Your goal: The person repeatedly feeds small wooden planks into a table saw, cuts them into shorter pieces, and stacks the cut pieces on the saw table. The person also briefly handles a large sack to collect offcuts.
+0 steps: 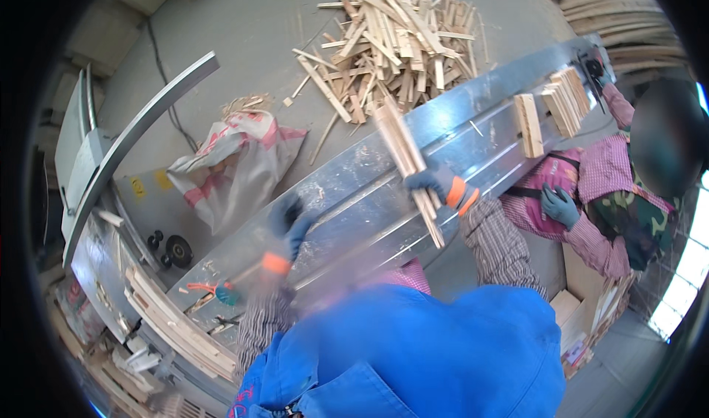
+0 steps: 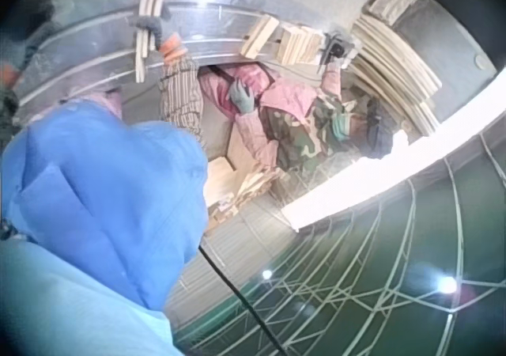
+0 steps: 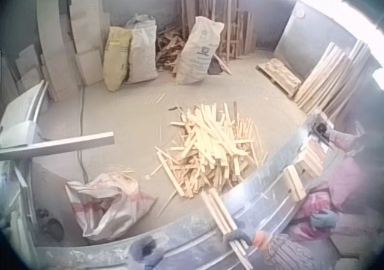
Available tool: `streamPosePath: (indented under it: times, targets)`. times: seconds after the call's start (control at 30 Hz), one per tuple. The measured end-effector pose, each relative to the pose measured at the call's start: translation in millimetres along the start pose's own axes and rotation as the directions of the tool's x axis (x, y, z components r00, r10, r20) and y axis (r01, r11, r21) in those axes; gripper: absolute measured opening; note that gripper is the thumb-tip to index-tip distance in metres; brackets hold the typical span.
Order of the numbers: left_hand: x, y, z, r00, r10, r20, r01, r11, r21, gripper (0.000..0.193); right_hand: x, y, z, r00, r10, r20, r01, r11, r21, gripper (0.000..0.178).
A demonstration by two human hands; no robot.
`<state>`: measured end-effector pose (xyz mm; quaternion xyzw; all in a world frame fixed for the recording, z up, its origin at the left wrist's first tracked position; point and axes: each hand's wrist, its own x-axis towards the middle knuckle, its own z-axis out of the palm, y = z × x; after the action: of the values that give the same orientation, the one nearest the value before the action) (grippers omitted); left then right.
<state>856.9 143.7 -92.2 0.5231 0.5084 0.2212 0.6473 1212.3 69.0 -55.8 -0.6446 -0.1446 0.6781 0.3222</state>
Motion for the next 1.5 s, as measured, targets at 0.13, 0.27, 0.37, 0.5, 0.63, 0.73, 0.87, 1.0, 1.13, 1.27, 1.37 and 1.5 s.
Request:
streamPosePath:
  times: [0.13,0.27,0.37,0.5,0.63,0.73,0.87,1.0,1.13,1.27,1.37,1.5]
  targets:
    - [30.9,34.9,43.6,0.978,0.006,0.21,0.068,0.937,-0.342,0.058,7.6,-3.4,106.6,0.922,-0.082,0.378,0.205,0.933,-0.297,0.083]
    - [53.6,25.1,50.3,0.945,-0.327,0.013,0.235,0.65,-0.722,0.039,18.4,-3.1,156.9,0.88,-0.305,0.364,0.362,0.927,-0.1,0.092]
    - [70.7,-1.7,39.8,0.936,-0.305,-0.177,0.146,0.793,-0.591,0.039,19.7,15.8,147.6,0.954,-0.147,0.262,0.237,0.905,-0.353,0.097]
    - [90.1,-9.7,25.0,0.872,-0.246,-0.424,-0.021,0.845,-0.534,0.041,7.8,11.5,147.4,0.944,-0.312,0.108,0.266,0.525,-0.809,0.097]
    - [99.2,5.1,23.2,0.824,-0.347,-0.448,-0.059,0.734,-0.677,0.044,20.2,19.0,155.6,0.808,-0.561,0.18,0.406,0.308,-0.861,0.072]
    - [102.2,12.7,14.4,0.806,-0.49,-0.333,-0.015,0.545,-0.838,0.048,27.2,-14.3,154.6,0.813,-0.52,0.262,0.431,0.234,-0.871,0.063]
    - [95.3,5.7,-0.8,0.818,-0.448,-0.362,-0.019,0.608,-0.794,0.06,55.7,-41.5,145.4,0.792,-0.515,0.327,0.467,0.167,-0.869,0.053]
    - [67.6,-26.7,-10.8,0.874,0.146,-0.463,0.021,0.942,0.335,0.065,114.7,-101.4,137.8,0.971,-0.231,0.067,0.145,0.341,-0.929,0.044]
    - [57.8,-25.5,-13.8,0.948,0.318,-0.007,-0.178,0.549,0.817,0.051,242.1,-105.6,95.6,0.984,-0.163,-0.067,-0.064,0.022,-0.998,0.047]
    - [61.6,-8.6,-14.4,0.964,0.265,0.022,-0.165,0.535,0.829,0.047,370.9,-53.3,36.2,0.99,-0.071,-0.125,-0.132,-0.116,-0.984,0.048]
    - [61.8,-15.6,-15.2,0.958,0.287,0.004,-0.176,0.574,0.8,0.044,421.1,-15.0,12.2,0.974,-0.055,-0.219,-0.223,-0.087,-0.971,0.044]
    - [64.3,-18.8,-14.2,0.952,0.306,-0.02,-0.169,0.579,0.797,0.042,421.2,3.6,34.6,0.98,0.017,-0.199,-0.195,-0.145,-0.97,0.043]
